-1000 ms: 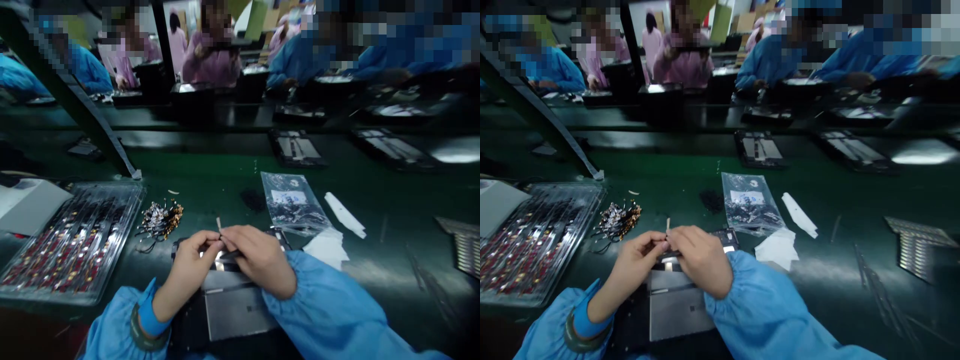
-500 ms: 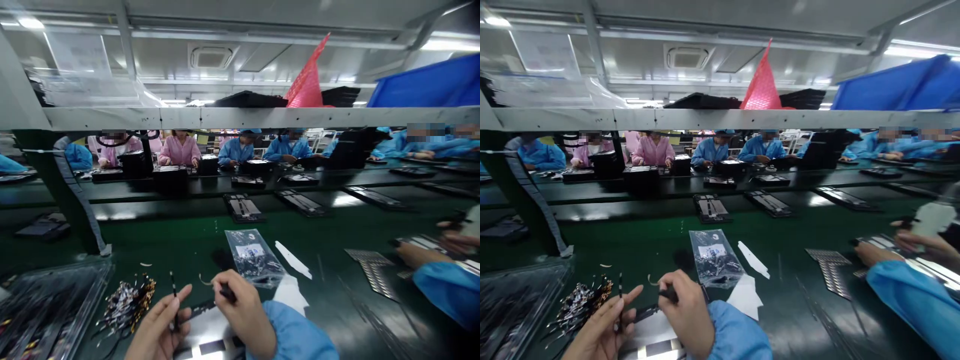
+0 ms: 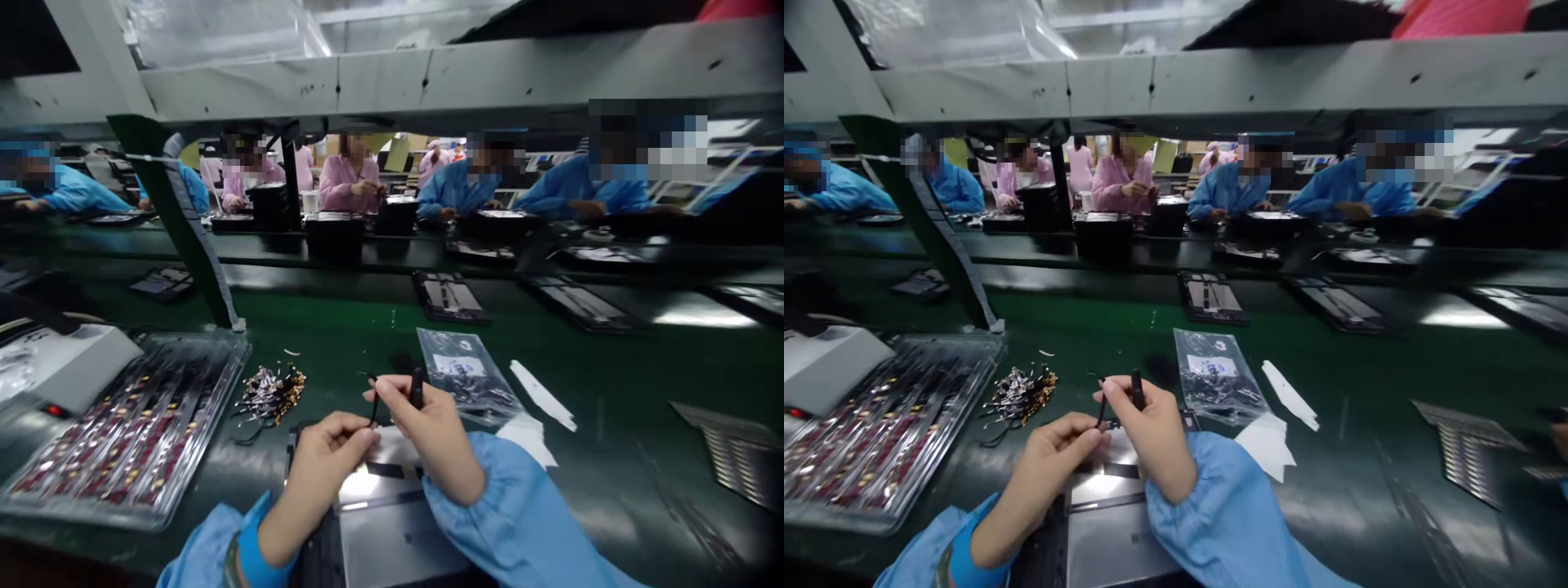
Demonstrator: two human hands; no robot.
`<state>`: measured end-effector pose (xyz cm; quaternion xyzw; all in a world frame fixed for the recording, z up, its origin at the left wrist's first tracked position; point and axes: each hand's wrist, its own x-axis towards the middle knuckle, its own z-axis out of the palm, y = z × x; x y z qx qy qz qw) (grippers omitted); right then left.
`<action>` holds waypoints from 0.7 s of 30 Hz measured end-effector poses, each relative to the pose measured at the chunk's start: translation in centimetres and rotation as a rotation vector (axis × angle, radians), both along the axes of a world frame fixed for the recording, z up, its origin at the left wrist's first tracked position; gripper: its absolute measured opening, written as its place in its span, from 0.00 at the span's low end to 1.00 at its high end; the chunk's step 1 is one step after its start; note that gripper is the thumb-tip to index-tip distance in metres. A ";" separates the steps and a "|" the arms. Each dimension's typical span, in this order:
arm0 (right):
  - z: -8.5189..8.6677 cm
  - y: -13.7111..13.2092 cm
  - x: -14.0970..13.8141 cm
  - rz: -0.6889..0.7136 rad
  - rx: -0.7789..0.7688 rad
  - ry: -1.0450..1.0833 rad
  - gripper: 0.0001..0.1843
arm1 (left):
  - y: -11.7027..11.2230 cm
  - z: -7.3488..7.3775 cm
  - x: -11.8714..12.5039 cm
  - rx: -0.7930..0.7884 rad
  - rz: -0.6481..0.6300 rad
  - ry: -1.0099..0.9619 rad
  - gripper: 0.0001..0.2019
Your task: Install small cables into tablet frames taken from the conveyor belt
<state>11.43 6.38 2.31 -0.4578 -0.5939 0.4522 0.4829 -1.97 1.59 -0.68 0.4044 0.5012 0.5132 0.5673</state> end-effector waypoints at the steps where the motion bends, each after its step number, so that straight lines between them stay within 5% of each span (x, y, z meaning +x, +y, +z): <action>1: -0.1 -0.2 -0.1 -0.034 0.043 -0.014 0.15 | -0.1 -0.1 0.0 0.105 0.076 0.089 0.15; 6: -1.0 -1.9 -0.6 -0.108 0.608 -0.291 0.06 | -0.5 -0.1 -0.4 0.565 0.406 0.485 0.03; 9: -1.3 -2.5 -0.7 -0.033 0.895 -0.443 0.07 | -0.6 -0.2 -0.5 0.589 0.446 0.563 0.03; 13: -1.4 -3.0 -0.7 0.048 0.994 -0.539 0.09 | -0.8 -0.1 -0.4 0.548 0.445 0.588 0.03; 16: -1.5 -3.3 -0.7 0.101 0.898 -0.481 0.08 | -0.7 0.3 -0.3 0.516 0.424 0.558 0.04; 21: -0.6 -2.7 0.6 0.104 0.187 -0.225 0.09 | -1.7 0.9 -2.7 0.361 0.418 0.523 0.05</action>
